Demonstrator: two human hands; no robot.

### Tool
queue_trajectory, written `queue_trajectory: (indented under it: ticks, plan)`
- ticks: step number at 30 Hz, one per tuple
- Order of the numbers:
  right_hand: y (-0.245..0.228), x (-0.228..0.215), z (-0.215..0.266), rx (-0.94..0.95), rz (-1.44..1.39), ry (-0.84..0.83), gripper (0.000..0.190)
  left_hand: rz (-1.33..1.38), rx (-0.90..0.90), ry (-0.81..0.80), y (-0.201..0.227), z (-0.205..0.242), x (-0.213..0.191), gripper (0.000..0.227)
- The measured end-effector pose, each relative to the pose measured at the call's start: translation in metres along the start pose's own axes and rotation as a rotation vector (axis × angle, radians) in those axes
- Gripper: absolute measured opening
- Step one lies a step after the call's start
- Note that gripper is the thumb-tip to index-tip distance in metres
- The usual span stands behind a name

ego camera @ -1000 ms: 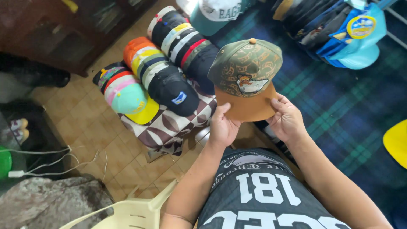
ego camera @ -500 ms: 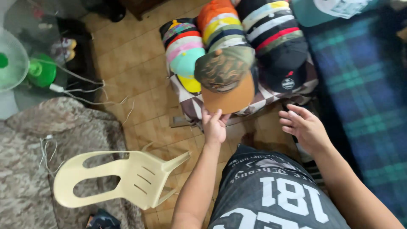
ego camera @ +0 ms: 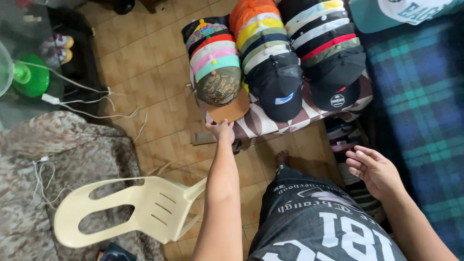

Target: Sorting and inspecting a collection of baseball caps by picking them up, rotating them, and stacking them.

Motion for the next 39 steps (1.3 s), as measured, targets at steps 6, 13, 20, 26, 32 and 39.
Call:
queue_trajectory:
  ticks: [6, 13, 20, 26, 32, 39]
  plan:
    - [-0.004, -0.02, 0.009, 0.034, -0.002, 0.103, 0.032, -0.717, 0.011, -0.08, -0.006, -0.019, 0.035, 0.043]
    - [-0.014, -0.059, 0.025, 0.089, -0.063, 0.24, 0.048, -0.974, -0.372, -0.354, -0.024, 0.004, 0.058, 0.078]
    - [0.003, -0.2, 0.032, -0.139, -0.408, 0.473, 0.029, -1.322, -0.007, -0.375, -0.056, 0.028, 0.026, 0.056]
    - [-0.008, -0.356, 0.042, -0.314, -0.86, 0.699, 0.016, -1.4, 0.057, -0.444, -0.123, 0.127, -0.007, 0.048]
    - [-0.05, -0.481, 0.016, -0.44, -1.029, 0.762, 0.049, -1.451, -0.188, -0.605, -0.149, 0.241, 0.007, 0.055]
    - [-0.088, -0.528, -0.012, -0.141, -0.762, 0.797, 0.02, -1.415, -0.207, -0.554, -0.153, 0.325, 0.021, 0.052]
Point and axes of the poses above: each hand's wrist, its own z-axis away from the middle knuckle, its own x-axis out of the palm, y = z × x, the point moved 8 cm from there along -z, towards the middle knuckle, and after that the axes turned 11 degrees about -y, right-handed, at the moved point
